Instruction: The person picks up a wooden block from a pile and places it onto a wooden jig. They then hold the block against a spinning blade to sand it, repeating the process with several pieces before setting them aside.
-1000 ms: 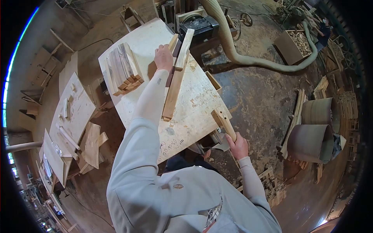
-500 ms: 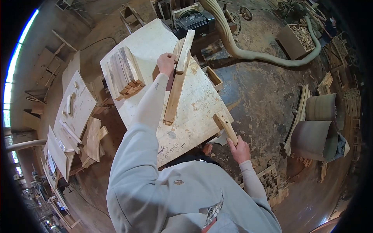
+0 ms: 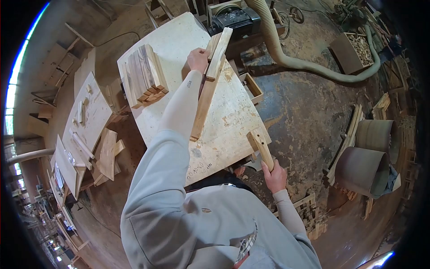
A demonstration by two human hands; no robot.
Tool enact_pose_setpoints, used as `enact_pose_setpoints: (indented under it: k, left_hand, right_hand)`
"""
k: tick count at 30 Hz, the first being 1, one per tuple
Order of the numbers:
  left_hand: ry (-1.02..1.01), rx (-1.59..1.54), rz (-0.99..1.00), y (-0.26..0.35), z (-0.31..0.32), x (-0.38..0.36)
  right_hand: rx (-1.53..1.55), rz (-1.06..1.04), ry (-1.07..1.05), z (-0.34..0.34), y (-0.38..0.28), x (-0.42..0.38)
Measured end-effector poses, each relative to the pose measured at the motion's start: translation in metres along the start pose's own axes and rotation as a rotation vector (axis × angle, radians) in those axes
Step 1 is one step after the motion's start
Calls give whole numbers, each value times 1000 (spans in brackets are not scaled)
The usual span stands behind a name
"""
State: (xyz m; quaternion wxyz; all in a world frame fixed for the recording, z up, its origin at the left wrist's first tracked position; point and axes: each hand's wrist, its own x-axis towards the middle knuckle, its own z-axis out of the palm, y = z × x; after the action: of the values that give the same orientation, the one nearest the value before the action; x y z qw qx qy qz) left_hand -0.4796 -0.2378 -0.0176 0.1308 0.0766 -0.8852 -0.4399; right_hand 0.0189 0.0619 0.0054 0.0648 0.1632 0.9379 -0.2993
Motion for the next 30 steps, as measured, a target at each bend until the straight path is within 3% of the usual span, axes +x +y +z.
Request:
enact_pose_setpoints:
  k: [30]
  left_hand:
    - [112, 153, 107, 19, -4, -2]
  right_hand:
    - [83, -49, 87, 33, 22, 3]
